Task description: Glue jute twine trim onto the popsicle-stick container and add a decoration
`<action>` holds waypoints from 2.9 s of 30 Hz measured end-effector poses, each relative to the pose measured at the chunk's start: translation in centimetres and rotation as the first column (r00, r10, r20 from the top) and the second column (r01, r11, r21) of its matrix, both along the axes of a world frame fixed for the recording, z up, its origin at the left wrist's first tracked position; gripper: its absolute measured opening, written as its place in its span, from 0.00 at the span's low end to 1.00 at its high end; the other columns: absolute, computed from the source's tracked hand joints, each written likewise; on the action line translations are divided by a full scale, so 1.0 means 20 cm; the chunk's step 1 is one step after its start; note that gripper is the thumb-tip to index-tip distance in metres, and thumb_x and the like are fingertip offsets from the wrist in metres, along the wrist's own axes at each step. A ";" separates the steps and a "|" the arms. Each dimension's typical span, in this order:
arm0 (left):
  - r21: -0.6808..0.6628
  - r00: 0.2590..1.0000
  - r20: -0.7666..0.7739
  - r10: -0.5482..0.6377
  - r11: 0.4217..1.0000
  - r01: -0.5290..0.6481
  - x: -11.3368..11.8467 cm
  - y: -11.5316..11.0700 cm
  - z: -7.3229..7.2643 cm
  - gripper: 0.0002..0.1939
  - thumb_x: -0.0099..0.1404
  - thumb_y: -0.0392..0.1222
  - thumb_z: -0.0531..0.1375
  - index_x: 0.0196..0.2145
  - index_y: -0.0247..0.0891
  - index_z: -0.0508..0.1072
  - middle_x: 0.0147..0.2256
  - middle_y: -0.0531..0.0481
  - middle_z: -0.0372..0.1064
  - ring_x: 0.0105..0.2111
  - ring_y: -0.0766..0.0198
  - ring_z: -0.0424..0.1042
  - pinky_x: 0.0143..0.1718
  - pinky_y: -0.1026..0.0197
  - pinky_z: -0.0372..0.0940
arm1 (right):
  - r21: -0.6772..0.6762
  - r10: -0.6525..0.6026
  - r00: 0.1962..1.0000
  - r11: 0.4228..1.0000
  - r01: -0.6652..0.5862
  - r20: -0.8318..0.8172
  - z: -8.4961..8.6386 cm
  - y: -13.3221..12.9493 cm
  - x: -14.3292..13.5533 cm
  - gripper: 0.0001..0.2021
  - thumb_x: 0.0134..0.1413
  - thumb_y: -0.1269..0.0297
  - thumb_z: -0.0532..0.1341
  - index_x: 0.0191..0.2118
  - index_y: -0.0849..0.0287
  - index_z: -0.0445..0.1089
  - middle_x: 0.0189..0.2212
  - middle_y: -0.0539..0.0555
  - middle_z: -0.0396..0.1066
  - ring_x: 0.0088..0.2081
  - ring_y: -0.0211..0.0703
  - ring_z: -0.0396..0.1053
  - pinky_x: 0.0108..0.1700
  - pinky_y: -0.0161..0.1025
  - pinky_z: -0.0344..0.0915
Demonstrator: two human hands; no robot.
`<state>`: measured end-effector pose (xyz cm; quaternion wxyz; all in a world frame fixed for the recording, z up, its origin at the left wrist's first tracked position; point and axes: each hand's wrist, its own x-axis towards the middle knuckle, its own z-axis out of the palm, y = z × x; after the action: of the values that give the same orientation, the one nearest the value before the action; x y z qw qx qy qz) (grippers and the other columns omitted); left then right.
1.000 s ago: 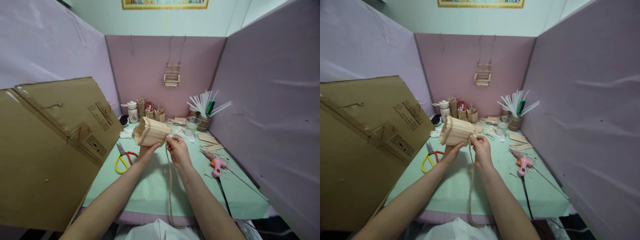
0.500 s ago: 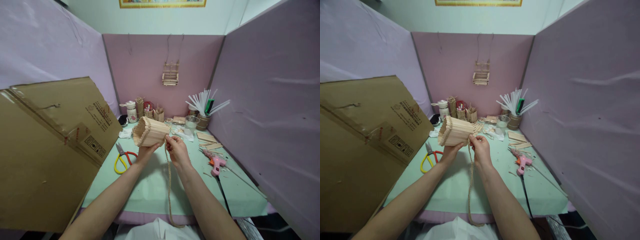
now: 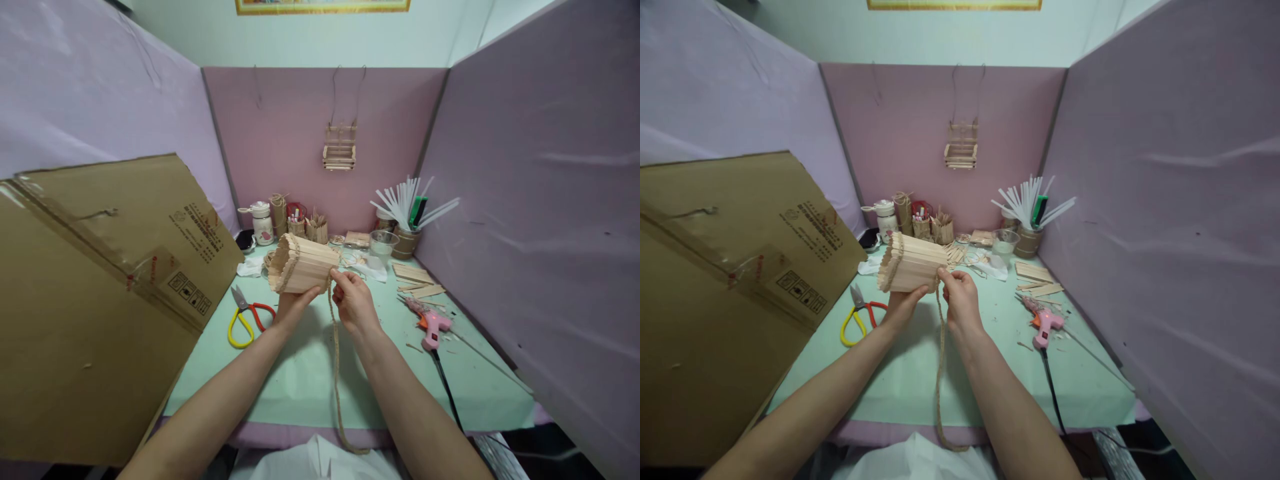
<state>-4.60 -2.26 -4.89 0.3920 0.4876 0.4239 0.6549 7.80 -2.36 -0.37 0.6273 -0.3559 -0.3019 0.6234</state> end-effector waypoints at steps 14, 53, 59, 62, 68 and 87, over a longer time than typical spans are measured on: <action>-0.030 0.840 0.514 -0.174 0.975 0.221 0.12 -0.02 -0.01 0.31 0.50 0.44 0.70 0.52 0.42 0.68 0.54 0.46 0.70 0.57 0.57 0.65 0.60 0.54 0.57 | 0.146 0.164 0.945 0.966 -0.212 0.281 -0.05 0.07 0.06 0.42 0.31 0.56 0.73 0.57 0.51 0.57 0.55 0.57 0.63 0.56 0.48 0.63 0.56 0.46 0.61; -0.173 0.761 -0.284 -0.584 0.811 0.558 -0.12 -0.26 0.41 0.51 0.43 0.36 0.73 0.63 0.46 0.57 0.56 0.38 0.63 0.58 0.45 0.62 0.60 0.42 0.54 | 0.199 0.226 0.665 0.843 -0.500 0.712 0.13 -0.18 0.32 0.44 0.27 0.72 0.71 0.58 0.52 0.63 0.49 0.57 0.68 0.48 0.55 0.68 0.48 0.48 0.66; -0.171 0.739 -0.397 -0.545 0.835 0.523 -0.10 -0.27 0.40 0.49 0.46 0.38 0.71 0.63 0.46 0.56 0.54 0.39 0.64 0.55 0.47 0.66 0.55 0.47 0.61 | 0.206 0.225 0.662 0.837 -0.507 0.715 0.11 -0.19 0.32 0.44 0.27 0.71 0.71 0.58 0.52 0.64 0.53 0.57 0.67 0.52 0.57 0.66 0.49 0.49 0.66; -0.182 0.744 -0.390 -0.543 0.837 0.515 -0.09 -0.27 0.39 0.48 0.48 0.39 0.71 0.63 0.47 0.55 0.54 0.39 0.64 0.53 0.48 0.67 0.54 0.48 0.62 | 0.232 0.195 0.649 0.828 -0.511 0.735 0.11 -0.19 0.32 0.43 0.27 0.70 0.71 0.58 0.52 0.64 0.54 0.57 0.66 0.53 0.57 0.65 0.50 0.48 0.65; -0.180 0.769 -0.347 -0.538 0.842 0.508 -0.08 -0.27 0.36 0.47 0.48 0.40 0.71 0.62 0.47 0.56 0.53 0.40 0.65 0.53 0.48 0.67 0.55 0.47 0.60 | 0.235 0.181 0.629 0.822 -0.519 0.756 0.10 -0.18 0.33 0.43 0.26 0.71 0.71 0.58 0.52 0.65 0.52 0.57 0.68 0.51 0.56 0.66 0.49 0.48 0.66; -0.305 0.813 -0.113 -0.571 0.799 0.518 -0.09 -0.15 0.20 0.61 0.48 0.43 0.72 0.68 0.47 0.37 0.56 0.38 0.64 0.55 0.47 0.65 0.55 0.47 0.60 | -0.005 0.361 0.402 0.749 -0.663 0.841 0.12 0.00 0.38 0.55 0.38 0.50 0.72 0.68 0.51 0.40 0.65 0.64 0.48 0.64 0.58 0.50 0.59 0.52 0.57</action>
<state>-6.48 -5.19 -0.85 0.5802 0.5965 0.3842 0.3999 15.35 -2.35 2.12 0.2440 -0.3725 -0.7450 0.4966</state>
